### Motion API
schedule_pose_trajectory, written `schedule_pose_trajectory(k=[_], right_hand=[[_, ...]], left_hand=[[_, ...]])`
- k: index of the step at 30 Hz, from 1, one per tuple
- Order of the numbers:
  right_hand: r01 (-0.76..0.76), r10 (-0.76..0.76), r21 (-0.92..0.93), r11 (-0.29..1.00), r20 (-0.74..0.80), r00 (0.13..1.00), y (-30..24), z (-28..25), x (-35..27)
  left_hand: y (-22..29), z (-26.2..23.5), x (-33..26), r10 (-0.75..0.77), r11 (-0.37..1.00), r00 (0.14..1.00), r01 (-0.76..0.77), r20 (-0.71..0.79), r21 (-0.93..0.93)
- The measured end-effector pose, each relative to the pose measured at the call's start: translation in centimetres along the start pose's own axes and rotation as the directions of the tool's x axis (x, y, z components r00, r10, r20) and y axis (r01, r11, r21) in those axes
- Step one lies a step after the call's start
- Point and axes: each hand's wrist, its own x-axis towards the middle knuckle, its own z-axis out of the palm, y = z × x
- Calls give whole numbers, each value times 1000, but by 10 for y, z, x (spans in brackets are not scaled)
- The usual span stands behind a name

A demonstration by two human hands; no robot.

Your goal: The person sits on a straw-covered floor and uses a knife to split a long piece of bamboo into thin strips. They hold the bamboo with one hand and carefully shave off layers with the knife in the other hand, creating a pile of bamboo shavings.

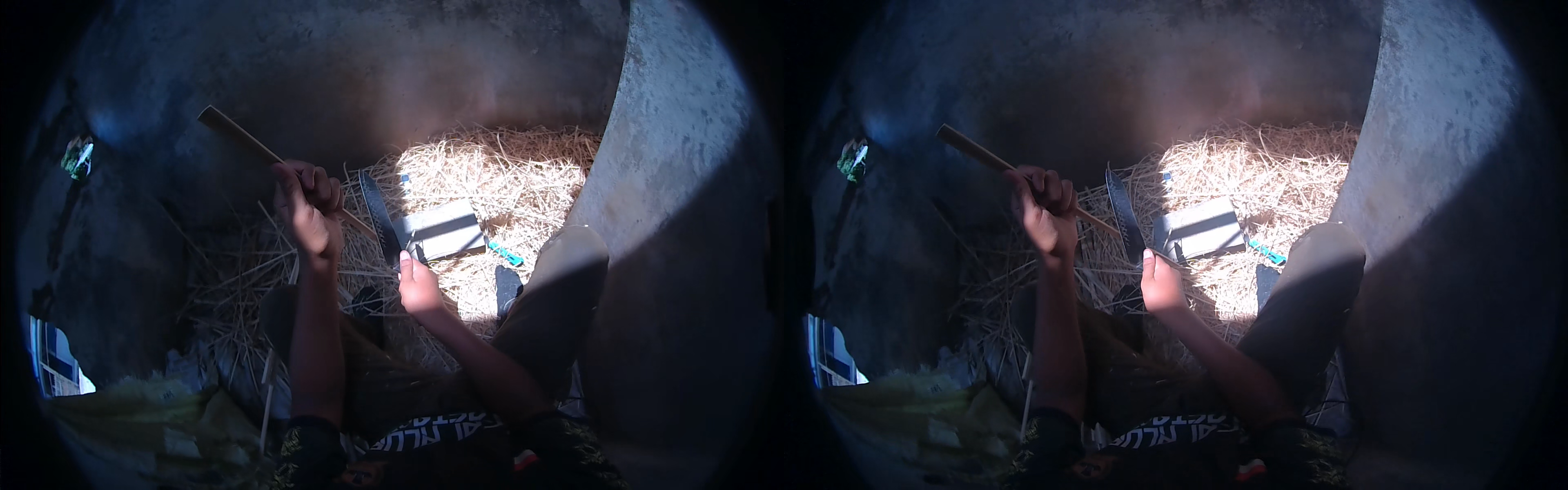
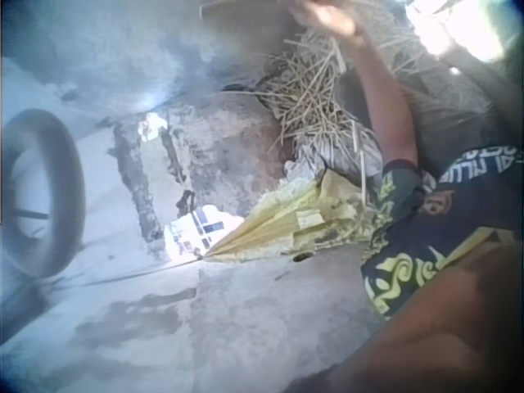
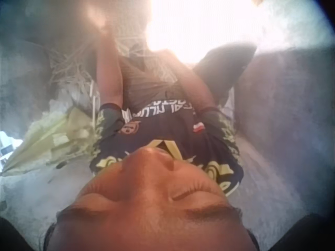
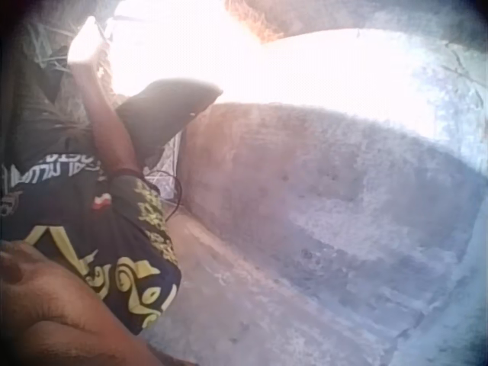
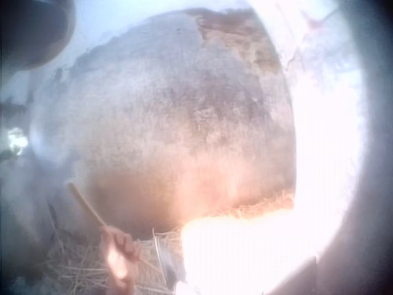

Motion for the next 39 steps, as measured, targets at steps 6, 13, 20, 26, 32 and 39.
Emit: schedule_pose_trajectory(k=[6, 13, 20, 26, 32, 39], right_hand=[[-64, -1, -445, 893, -144, 990, 2, -11, -8], [337, -366, -289, 896, -50, 929, 1, -2, -13], [15, -13, -309, 951, 10, 1000, 16, 6, -16], [-5, -6, -324, 946, -33, 999, 56, 9, 0], [192, -184, -264, 945, 53, 981, -1, 5, -18], [-361, 371, -206, 909, 9, 929, 101, 6, 8]], left_hand=[[4, 2, 2, 24, 1000, 999, -24, 27, 10], [9, -3, 4, -27, 1000, 1000, 27, 15, 8], [5, -3, -1, -59, 998, 998, 59, 24, -22], [6, 2, 0, 4, 996, 1000, -3, -7, 92], [10, -4, 6, -33, 997, 989, 43, -141, 66], [10, -7, 10, 75, 987, 978, -44, -196, 155]])
